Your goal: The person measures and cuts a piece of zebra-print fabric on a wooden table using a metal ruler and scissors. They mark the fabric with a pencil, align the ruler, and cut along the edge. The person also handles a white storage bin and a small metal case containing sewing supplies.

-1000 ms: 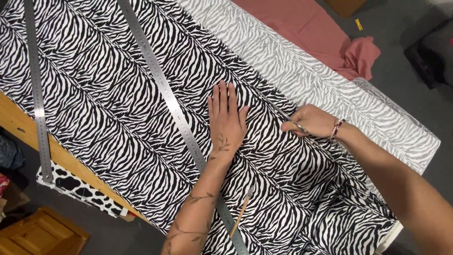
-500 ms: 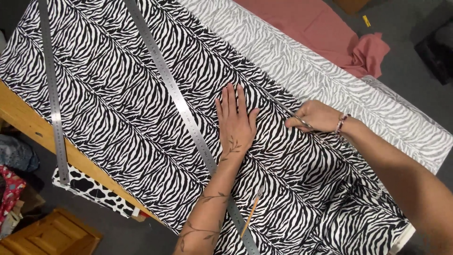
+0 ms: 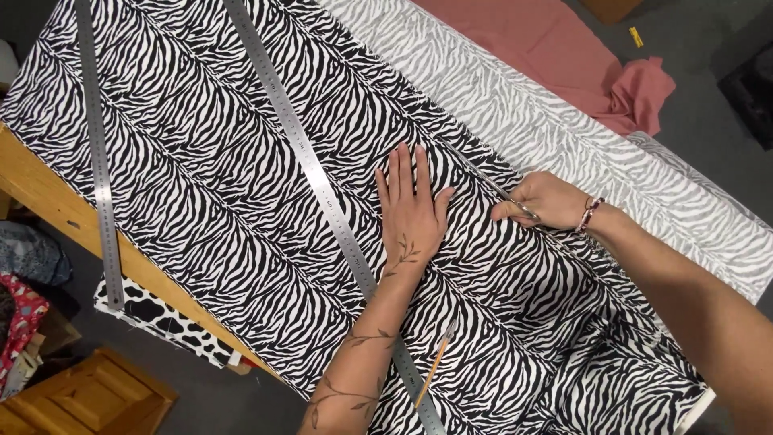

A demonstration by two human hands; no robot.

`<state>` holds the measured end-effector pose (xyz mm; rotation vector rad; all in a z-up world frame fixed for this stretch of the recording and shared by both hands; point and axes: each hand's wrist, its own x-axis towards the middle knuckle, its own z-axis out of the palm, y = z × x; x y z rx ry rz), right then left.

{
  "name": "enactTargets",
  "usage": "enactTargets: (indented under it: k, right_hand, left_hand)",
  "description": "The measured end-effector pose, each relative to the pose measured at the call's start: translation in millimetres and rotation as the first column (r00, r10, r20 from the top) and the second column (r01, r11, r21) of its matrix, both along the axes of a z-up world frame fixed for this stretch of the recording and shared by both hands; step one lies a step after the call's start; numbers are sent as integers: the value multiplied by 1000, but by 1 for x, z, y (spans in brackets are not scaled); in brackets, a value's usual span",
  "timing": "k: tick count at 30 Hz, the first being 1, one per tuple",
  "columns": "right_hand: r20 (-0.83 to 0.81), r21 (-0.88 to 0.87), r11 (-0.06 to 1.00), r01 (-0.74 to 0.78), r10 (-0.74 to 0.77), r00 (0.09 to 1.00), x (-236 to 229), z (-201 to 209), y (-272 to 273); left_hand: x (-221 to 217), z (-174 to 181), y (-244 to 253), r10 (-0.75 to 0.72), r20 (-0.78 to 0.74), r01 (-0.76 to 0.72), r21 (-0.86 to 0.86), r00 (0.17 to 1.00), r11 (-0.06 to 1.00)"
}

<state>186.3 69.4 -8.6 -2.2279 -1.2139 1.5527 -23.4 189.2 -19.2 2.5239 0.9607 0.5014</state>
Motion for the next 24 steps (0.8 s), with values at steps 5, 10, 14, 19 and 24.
enactTargets:
  k: [5,10,14,19,24]
  right_hand:
    - [-34,-19,1000,23,-24,999,7,-2,9]
    - [-53,12,1000,-4,4,999,4,2,24]
    - [-49,34,999,-10,12,999,3,-3,24]
    - [-17,23,999,-46,46,999,3,-5,24]
    - [-57,8,1000,0,0,998,2,0,38]
  left_hand:
    - [0,1,-1,-7,-19,6,-5,1000,1000]
    - [-1,2,0,-3,-9,2,-18,1000,1000]
    - [-1,1,1,-3,-12,3,-12,1000,1000]
    - [-1,3,1,-3,10,3,-21,1000,1000]
    - [-1,5,2,-8,22,8,-5,1000,1000]
